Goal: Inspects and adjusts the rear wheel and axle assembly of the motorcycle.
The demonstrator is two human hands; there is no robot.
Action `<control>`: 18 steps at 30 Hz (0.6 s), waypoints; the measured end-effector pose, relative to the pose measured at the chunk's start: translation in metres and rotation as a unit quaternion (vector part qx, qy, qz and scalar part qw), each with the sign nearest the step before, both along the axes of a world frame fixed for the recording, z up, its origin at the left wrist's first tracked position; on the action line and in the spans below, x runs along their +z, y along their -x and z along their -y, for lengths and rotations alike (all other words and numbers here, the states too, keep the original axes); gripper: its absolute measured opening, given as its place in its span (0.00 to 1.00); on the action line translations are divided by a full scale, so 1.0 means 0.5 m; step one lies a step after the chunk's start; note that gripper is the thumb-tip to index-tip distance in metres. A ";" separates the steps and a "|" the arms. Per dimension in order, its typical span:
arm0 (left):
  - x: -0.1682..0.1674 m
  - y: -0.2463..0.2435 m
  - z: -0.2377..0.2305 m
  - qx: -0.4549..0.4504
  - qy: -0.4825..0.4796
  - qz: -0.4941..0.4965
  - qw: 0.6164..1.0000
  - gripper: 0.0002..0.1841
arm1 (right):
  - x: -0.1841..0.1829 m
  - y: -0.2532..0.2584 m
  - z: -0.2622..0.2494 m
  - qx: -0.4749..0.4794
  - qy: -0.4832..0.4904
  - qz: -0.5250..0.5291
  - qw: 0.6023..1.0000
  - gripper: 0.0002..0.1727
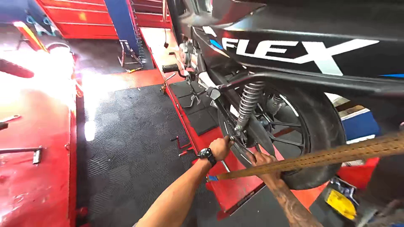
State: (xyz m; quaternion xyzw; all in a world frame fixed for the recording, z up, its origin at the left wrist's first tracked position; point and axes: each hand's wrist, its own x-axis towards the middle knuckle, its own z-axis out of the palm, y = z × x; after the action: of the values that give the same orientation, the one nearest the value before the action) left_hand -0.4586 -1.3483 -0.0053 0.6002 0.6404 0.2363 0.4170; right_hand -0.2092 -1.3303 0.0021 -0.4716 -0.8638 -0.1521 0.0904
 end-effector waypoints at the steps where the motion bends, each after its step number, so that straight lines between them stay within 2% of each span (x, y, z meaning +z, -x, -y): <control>1: -0.003 -0.001 -0.001 0.005 -0.003 -0.002 1.000 0.24 | -0.004 -0.003 -0.007 0.024 -0.017 -0.003 1.000 0.34; 4: -0.014 -0.012 -0.001 0.016 -0.019 -0.006 1.000 0.23 | -0.011 -0.014 -0.016 0.068 -0.051 -0.018 0.996 0.34; 10: -0.011 0.000 -0.011 0.024 -0.038 -0.022 0.999 0.21 | -0.019 -0.018 -0.059 0.095 -0.103 0.002 0.990 0.35; 12: -0.005 -0.009 0.009 0.015 -0.046 -0.017 0.999 0.21 | -0.025 -0.039 -0.045 0.088 -0.093 0.003 0.992 0.35; 18: -0.022 0.000 -0.021 0.013 -0.039 -0.033 0.999 0.23 | -0.017 -0.037 -0.078 0.102 -0.092 0.043 0.990 0.34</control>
State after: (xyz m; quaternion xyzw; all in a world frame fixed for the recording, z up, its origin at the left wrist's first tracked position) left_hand -0.4588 -1.3377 -0.0161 0.6151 0.6520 0.2467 0.3685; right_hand -0.1907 -1.2916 -0.0066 -0.3638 -0.8928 -0.2410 0.1117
